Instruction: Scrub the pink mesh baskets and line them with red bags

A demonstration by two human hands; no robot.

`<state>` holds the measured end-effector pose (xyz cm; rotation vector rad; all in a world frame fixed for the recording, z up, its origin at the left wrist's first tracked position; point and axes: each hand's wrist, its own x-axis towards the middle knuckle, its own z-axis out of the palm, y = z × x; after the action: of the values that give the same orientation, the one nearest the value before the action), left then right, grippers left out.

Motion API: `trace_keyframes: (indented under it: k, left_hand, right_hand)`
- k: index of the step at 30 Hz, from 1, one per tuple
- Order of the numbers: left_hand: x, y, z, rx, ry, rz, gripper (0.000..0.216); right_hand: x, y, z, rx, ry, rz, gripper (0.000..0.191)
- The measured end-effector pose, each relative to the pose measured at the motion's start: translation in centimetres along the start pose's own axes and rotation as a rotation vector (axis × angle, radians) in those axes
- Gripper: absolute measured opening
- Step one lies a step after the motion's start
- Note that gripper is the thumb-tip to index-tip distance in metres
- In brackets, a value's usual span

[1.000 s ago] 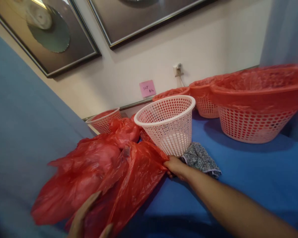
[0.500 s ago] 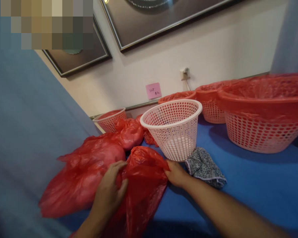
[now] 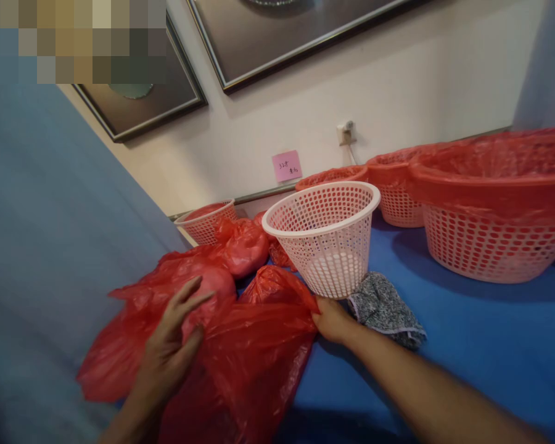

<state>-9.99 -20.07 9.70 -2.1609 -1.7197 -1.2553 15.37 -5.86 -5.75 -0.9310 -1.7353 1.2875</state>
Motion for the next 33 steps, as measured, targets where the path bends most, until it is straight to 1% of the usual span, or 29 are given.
trace_keyframes:
  k: [1,2,3,4,5,7,8,9,10,13,14,16,17,19,21,22,24,25,27,29,31,33]
  left_hand:
    - [0.4,-0.5,0.0,0.057,-0.106,0.069,0.029]
    - [0.8,-0.8,0.1,0.094,-0.18,0.118,0.025]
    - [1.0,-1.0,0.0,0.103,-0.212,0.142,0.022]
    - [1.0,-0.9,0.0,0.088,-0.187,0.138,0.02]
    - [0.8,-0.7,-0.1,0.057,-0.107,0.108,0.018]
    - [-0.8,0.0,-0.2,-0.023,0.171,0.024,0.013]
    - [-2.2,0.4,-0.3,-0.05,0.305,-0.005,0.011]
    - [-3.9,0.7,-0.3,-0.07,0.393,-0.007,0.012]
    - [-5.9,0.8,-0.2,-0.059,0.383,0.029,0.015]
    - [-12.7,0.3,0.8,0.099,0.111,0.223,0.025]
    - [-14.8,-0.1,1.4,0.175,0.072,0.271,0.032]
    - [-18.1,-1.1,2.6,0.357,0.001,0.34,0.055]
    - [-19.1,-1.7,3.1,0.453,-0.012,0.335,0.055]
    - [-19.9,-2.5,3.4,0.557,-0.072,0.29,0.036]
    - [-19.4,-3.2,2.8,0.525,-0.047,0.245,0.029]
    - [-18.9,-3.4,2.2,0.471,0.004,0.224,0.028]
    - [-17.8,-3.6,0.7,0.363,0.155,0.131,0.024]
    - [-17.3,-3.5,0.0,0.314,0.249,0.047,0.02]
    - [-16.5,-3.2,-1.1,0.211,0.451,-0.177,0.013]
    - [-15.8,-2.6,-1.5,0.072,0.642,-0.401,0.016]
    - [-15.2,-1.9,-1.4,-0.141,0.771,-0.59,0.026]
    - [-14.6,-1.4,-1.0,-0.411,0.82,-0.785,0.036]
  right_hand:
    - [0.1,0.0,0.0,0.011,0.004,0.013,0.029]
    - [0.2,0.1,0.1,0.026,0.008,0.032,0.027]
    - [0.3,0.2,0.1,0.043,0.008,0.056,0.024]
    - [0.4,0.2,0.1,0.062,0.006,0.085,0.02]
    - [0.5,0.3,0.0,0.081,0.0,0.118,0.016]
    - [0.6,0.4,-0.2,0.116,-0.012,0.186,0.01]
    - [0.6,0.5,-0.3,0.133,-0.018,0.217,0.008]
    - [0.6,0.5,-0.4,0.15,-0.024,0.244,0.008]
    - [0.5,0.5,-0.6,0.168,-0.03,0.263,0.009]
    - [0.2,0.5,-0.9,0.217,-0.051,0.292,0.013]
    - [0.1,0.4,-1.0,0.23,-0.057,0.297,0.014]
    - [0.0,0.4,-1.0,0.246,-0.06,0.304,0.015]
    - [-0.1,0.4,-1.0,0.25,-0.058,0.305,0.015]
    - [-0.2,0.4,-0.9,0.249,-0.051,0.305,0.015]
    - [-0.3,0.3,-0.9,0.24,-0.048,0.304,0.014]
    - [-0.4,0.3,-0.8,0.234,-0.048,0.304,0.014]
    - [-0.5,0.2,-0.8,0.222,-0.049,0.307,0.015]
    - [-0.5,0.1,-0.8,0.217,-0.049,0.309,0.016]
    - [-0.5,0.1,-0.8,0.21,-0.051,0.315,0.016]
    - [-0.4,0.3,-0.7,0.21,-0.051,0.317,0.015]
    - [-0.4,0.6,-0.7,0.216,-0.052,0.312,0.015]
    - [-0.4,0.9,-0.7,0.222,-0.058,0.303,0.016]
